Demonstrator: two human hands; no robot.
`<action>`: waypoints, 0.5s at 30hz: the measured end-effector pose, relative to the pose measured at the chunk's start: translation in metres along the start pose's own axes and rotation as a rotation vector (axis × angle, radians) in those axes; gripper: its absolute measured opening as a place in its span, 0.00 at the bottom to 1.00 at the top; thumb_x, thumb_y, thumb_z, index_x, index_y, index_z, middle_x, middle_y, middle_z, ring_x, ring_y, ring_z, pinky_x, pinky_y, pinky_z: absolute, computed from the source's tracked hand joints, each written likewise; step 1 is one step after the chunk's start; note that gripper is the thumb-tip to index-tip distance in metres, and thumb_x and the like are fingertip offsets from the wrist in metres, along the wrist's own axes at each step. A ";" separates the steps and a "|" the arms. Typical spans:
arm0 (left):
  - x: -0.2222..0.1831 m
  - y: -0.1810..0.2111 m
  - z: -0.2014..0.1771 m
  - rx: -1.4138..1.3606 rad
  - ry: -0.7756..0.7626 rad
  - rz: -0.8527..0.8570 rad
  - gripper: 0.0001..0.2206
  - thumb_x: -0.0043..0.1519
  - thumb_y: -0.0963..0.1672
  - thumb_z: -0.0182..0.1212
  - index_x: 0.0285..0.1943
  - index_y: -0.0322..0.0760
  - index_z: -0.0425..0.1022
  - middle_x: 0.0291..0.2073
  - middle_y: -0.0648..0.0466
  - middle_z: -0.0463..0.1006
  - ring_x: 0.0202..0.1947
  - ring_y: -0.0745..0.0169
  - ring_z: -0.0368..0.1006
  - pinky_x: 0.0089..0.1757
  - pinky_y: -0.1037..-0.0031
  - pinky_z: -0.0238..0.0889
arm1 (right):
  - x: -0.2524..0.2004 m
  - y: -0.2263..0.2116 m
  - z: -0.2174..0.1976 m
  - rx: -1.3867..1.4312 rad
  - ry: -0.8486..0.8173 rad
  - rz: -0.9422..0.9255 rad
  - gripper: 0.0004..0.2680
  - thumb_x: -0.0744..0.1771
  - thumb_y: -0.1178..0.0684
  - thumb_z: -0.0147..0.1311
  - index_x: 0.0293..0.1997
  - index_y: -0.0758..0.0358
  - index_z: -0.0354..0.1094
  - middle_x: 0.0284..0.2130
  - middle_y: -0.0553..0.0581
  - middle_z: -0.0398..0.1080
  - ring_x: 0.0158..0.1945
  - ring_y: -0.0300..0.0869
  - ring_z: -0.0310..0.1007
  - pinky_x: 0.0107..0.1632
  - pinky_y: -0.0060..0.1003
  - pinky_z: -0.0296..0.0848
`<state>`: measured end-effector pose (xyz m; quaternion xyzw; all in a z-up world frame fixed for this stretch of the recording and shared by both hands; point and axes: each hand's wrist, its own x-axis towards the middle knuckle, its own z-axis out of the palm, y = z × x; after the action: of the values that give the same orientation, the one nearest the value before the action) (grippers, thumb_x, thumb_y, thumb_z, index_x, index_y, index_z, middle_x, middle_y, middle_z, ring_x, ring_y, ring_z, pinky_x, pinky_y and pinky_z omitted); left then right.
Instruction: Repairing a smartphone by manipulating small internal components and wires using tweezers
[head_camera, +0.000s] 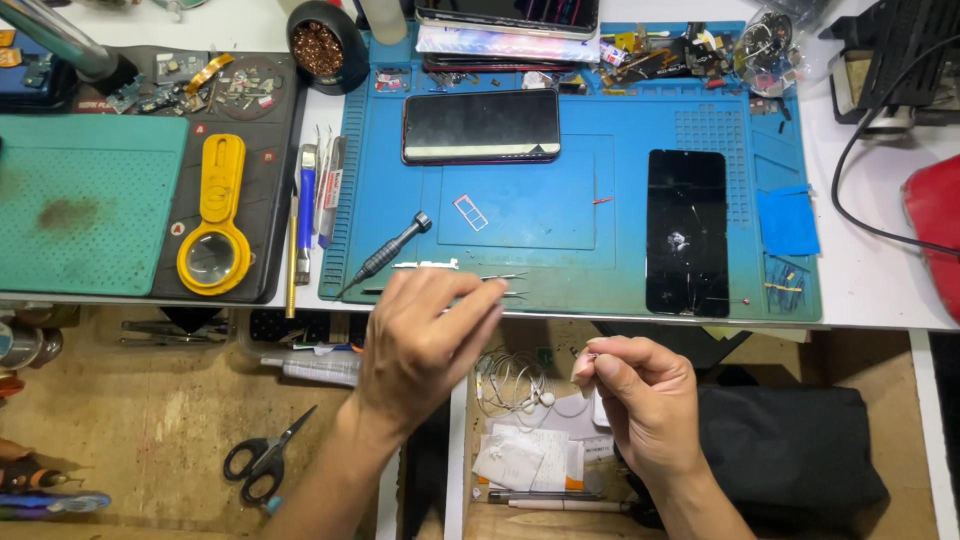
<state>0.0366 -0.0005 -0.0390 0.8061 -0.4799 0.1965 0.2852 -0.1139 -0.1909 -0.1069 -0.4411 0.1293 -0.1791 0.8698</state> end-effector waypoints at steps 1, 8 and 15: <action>0.003 0.012 0.000 -0.006 -0.002 0.002 0.10 0.63 0.40 0.69 0.51 0.33 0.79 0.37 0.47 0.81 0.34 0.57 0.73 0.35 0.69 0.60 | 0.000 0.000 0.000 -0.002 0.006 -0.002 0.06 0.66 0.62 0.60 0.45 0.69 0.78 0.29 0.67 0.76 0.34 0.48 0.75 0.39 0.36 0.75; 0.010 0.058 0.003 -0.575 0.128 -0.167 0.03 0.63 0.40 0.67 0.40 0.35 0.78 0.32 0.55 0.82 0.31 0.60 0.78 0.36 0.70 0.63 | -0.004 0.002 0.004 -0.039 -0.040 -0.036 0.06 0.65 0.65 0.60 0.44 0.72 0.77 0.33 0.68 0.77 0.35 0.49 0.77 0.42 0.36 0.78; 0.009 0.058 0.007 -0.590 0.128 -0.185 0.03 0.65 0.40 0.64 0.38 0.39 0.77 0.29 0.60 0.81 0.30 0.64 0.78 0.35 0.72 0.63 | -0.006 0.006 0.002 -0.041 -0.017 -0.020 0.06 0.65 0.65 0.61 0.44 0.71 0.77 0.33 0.67 0.77 0.34 0.48 0.78 0.40 0.35 0.78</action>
<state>-0.0105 -0.0327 -0.0232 0.7148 -0.4219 0.0723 0.5530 -0.1171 -0.1841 -0.1103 -0.4616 0.1212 -0.1816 0.8598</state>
